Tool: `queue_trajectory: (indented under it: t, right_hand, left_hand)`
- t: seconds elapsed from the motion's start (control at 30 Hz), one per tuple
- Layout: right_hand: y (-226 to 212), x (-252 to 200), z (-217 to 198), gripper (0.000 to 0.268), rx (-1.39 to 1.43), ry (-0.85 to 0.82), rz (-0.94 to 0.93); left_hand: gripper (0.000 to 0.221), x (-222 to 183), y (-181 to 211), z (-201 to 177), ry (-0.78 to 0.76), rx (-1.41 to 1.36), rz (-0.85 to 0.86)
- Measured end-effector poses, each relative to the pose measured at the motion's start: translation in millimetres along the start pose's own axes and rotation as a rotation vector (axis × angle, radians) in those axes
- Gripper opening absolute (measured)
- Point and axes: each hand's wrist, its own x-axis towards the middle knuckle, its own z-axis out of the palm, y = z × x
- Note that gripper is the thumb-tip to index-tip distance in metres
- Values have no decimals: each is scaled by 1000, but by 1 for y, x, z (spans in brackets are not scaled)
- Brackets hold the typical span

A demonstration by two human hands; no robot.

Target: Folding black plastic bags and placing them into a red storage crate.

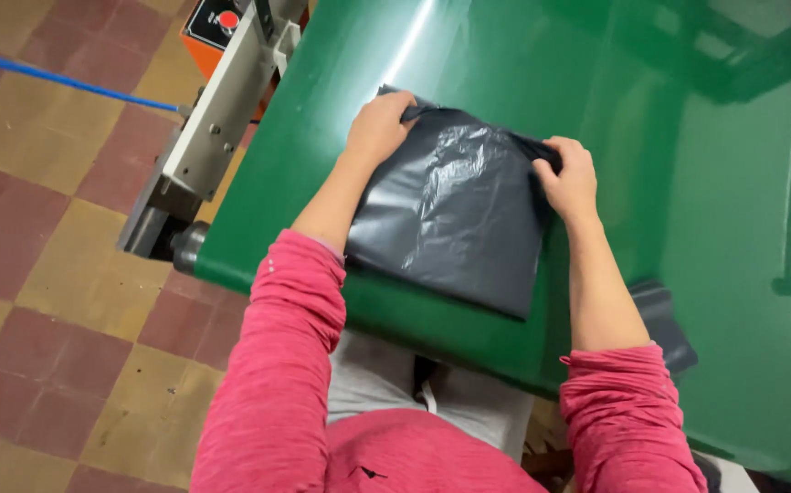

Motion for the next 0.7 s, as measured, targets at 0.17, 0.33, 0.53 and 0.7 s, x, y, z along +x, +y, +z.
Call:
queue_trajectory:
  t: [0.17,0.33,0.53,0.7]
  right_hand:
    - [12,19,17,54,-189,-154,-58]
    - [13,26,30,38,-278,-282,103]
    - [-107,-41,-32,28,66,82,-146]
    - [-165,-150,-48,29,-20,59,-267]
  left_hand:
    - [20,-5,7,3,-44,62,-23]
    - [57,-34,76,-28,64,412,149]
    - [89,-69,28,-4,-454,-1102,-842]
    - [111,-107,8,-62,-370,-1485,-952]
